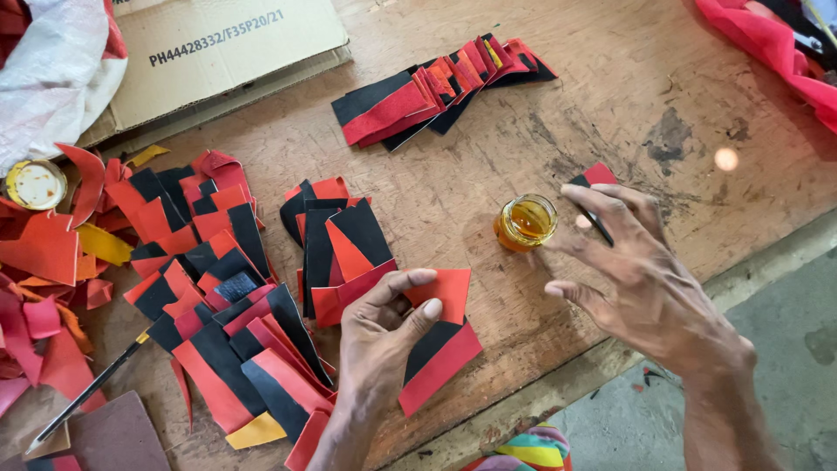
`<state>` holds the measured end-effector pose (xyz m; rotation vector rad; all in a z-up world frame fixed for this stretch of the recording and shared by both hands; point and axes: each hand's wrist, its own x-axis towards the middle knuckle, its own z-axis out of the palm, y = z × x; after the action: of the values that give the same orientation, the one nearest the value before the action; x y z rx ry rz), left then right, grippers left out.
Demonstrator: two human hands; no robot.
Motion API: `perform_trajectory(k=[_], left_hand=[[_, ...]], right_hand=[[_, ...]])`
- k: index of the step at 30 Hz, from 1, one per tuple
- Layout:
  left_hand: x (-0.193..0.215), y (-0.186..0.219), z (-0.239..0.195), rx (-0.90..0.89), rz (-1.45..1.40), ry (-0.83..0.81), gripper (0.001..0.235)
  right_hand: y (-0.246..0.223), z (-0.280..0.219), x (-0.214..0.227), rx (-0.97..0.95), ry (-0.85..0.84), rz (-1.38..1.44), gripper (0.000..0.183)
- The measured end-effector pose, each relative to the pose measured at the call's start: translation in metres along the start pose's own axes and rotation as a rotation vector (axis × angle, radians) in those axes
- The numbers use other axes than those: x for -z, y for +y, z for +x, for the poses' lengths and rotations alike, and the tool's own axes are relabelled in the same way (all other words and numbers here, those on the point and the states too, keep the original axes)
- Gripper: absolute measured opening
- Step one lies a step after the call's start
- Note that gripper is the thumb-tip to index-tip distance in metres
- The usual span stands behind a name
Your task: The person assembles small red and black triangular pieces by hand, applying a liquid from a small glass jar to the edges and pressing them together. The person repeatedly picks up pieces, applies the liquid, and joins them, stacking the finished units on the wooden table.
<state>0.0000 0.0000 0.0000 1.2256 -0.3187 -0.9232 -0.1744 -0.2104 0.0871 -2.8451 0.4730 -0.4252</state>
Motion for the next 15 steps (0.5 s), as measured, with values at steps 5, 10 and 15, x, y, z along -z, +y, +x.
perform_trajectory(k=[5,10,15], left_hand=[[-0.003,-0.002,0.003,0.102,-0.355,-0.051,0.040],[-0.003,0.000,0.003,0.122,-0.469,-0.082,0.042],[-0.003,0.002,0.000,0.126,-0.487,-0.118,0.042]], right_hand=[[-0.035,-0.021,0.007,-0.113,0.475,0.219,0.047],[-0.055,-0.028,-0.037,-0.001,0.247,0.648,0.074],[-0.048,-0.030,-0.065,0.064,-0.015,0.617,0.098]])
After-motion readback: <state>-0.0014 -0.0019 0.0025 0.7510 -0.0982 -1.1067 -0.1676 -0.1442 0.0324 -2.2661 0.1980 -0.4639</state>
